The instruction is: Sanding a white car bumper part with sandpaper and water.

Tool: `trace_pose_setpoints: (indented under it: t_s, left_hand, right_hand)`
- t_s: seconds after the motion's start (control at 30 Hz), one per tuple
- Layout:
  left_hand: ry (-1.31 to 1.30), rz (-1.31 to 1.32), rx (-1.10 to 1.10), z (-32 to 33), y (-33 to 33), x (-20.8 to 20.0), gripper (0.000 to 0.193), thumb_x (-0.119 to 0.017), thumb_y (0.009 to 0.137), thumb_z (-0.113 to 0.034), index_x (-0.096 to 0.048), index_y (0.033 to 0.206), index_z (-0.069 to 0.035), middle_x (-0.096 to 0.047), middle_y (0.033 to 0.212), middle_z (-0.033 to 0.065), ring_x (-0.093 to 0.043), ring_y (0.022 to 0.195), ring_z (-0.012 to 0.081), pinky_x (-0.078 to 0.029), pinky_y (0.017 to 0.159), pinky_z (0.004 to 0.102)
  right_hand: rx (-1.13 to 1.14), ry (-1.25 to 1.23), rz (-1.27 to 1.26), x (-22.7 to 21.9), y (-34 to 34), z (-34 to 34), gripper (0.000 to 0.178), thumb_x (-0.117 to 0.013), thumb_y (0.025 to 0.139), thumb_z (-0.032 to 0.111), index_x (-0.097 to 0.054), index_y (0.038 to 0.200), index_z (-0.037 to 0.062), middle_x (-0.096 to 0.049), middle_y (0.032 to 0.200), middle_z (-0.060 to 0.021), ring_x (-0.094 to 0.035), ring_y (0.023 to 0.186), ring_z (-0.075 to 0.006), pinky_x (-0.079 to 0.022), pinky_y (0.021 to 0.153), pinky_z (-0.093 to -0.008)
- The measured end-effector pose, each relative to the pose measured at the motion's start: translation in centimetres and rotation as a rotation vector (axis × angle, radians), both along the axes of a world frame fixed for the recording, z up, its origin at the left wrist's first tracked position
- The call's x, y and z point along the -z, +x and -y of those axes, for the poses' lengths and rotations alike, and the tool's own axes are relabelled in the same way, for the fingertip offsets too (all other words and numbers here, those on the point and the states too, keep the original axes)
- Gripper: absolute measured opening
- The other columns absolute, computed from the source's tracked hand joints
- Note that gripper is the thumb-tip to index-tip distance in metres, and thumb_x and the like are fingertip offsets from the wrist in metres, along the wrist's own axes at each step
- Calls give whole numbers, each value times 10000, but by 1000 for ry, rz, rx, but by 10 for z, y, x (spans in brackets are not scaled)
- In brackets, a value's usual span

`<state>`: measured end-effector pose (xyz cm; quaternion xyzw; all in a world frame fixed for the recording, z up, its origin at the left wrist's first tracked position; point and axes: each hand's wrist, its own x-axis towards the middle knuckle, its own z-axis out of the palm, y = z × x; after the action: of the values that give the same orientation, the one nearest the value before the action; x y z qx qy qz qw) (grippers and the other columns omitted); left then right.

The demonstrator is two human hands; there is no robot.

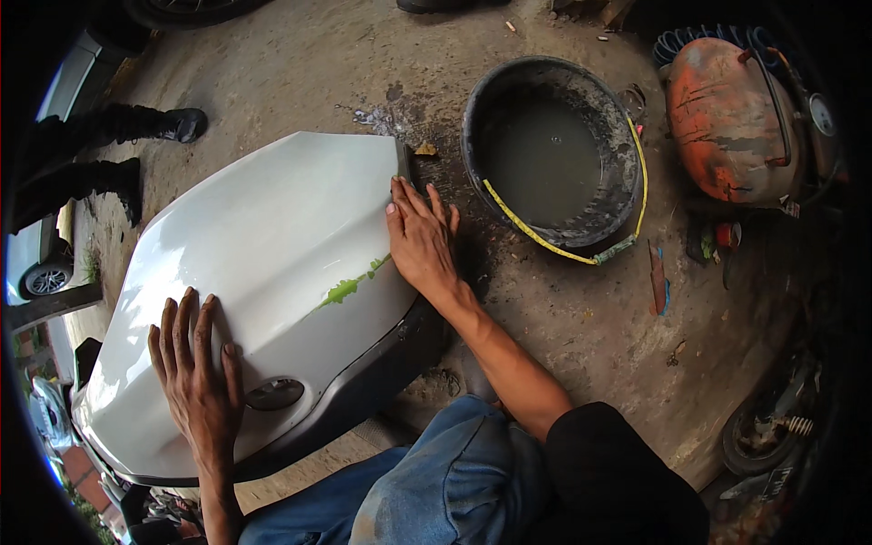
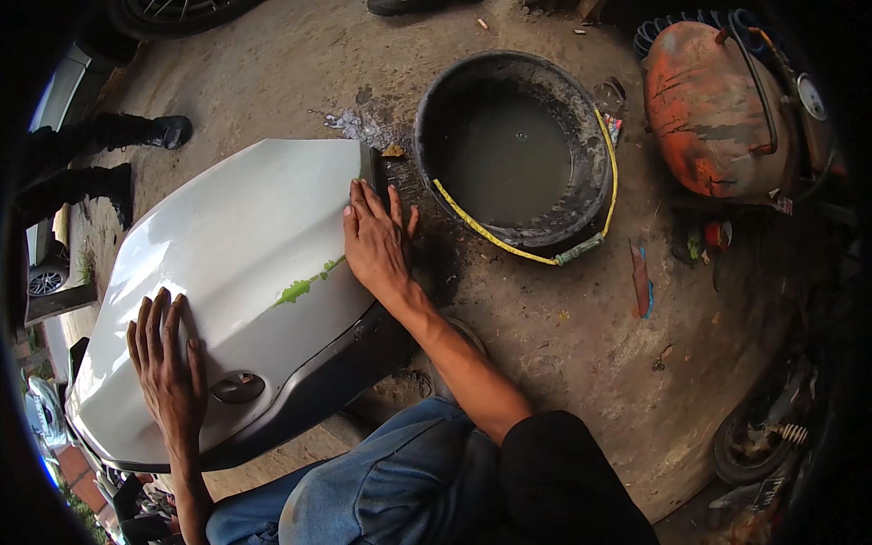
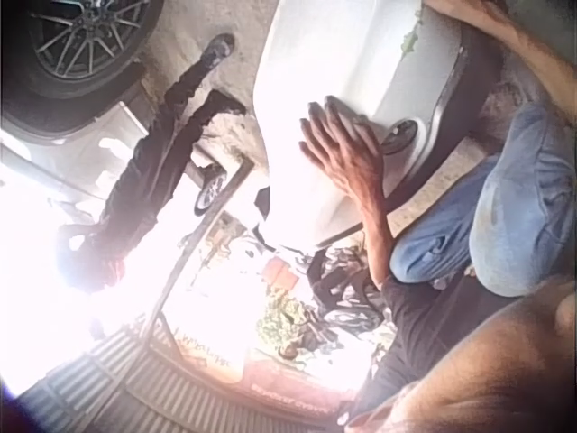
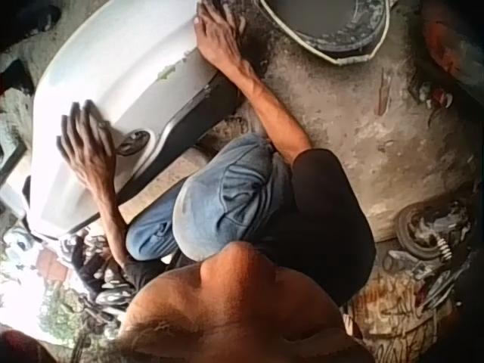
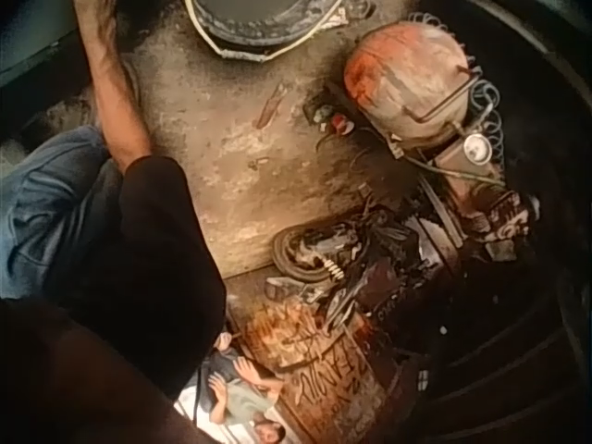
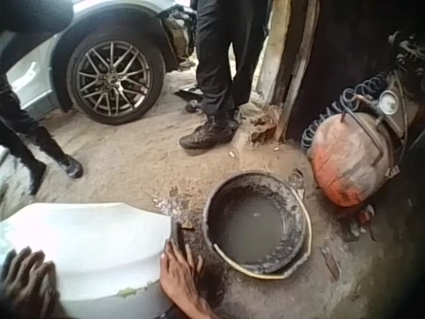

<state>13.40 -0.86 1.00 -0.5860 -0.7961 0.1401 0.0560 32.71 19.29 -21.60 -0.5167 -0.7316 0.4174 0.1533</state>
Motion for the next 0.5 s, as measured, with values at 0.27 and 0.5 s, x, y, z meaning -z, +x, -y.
trace_pose_setpoints:
  t_s: [0.27,0.5]
  left_hand:
    - [-8,-11,1,0,0,1,628,-601,980,-128,-540,1605,-134,-481,1686,132,-340,1627,347,-170,1366,579]
    - [-21,-18,-8,2,0,0,624,-598,984,-132,-540,1605,-132,-481,1688,134,-339,1628,348,-171,1365,580]
  right_hand:
    - [23,92,108,-7,-9,-3,531,-409,1155,327,-553,1594,68,-546,1658,-85,-308,1631,-397,-104,1311,-696]
    - [78,125,69,-6,-18,-2,513,-411,1141,267,-601,1528,-12,-612,1588,-141,-314,1637,-388,-75,1310,-710]
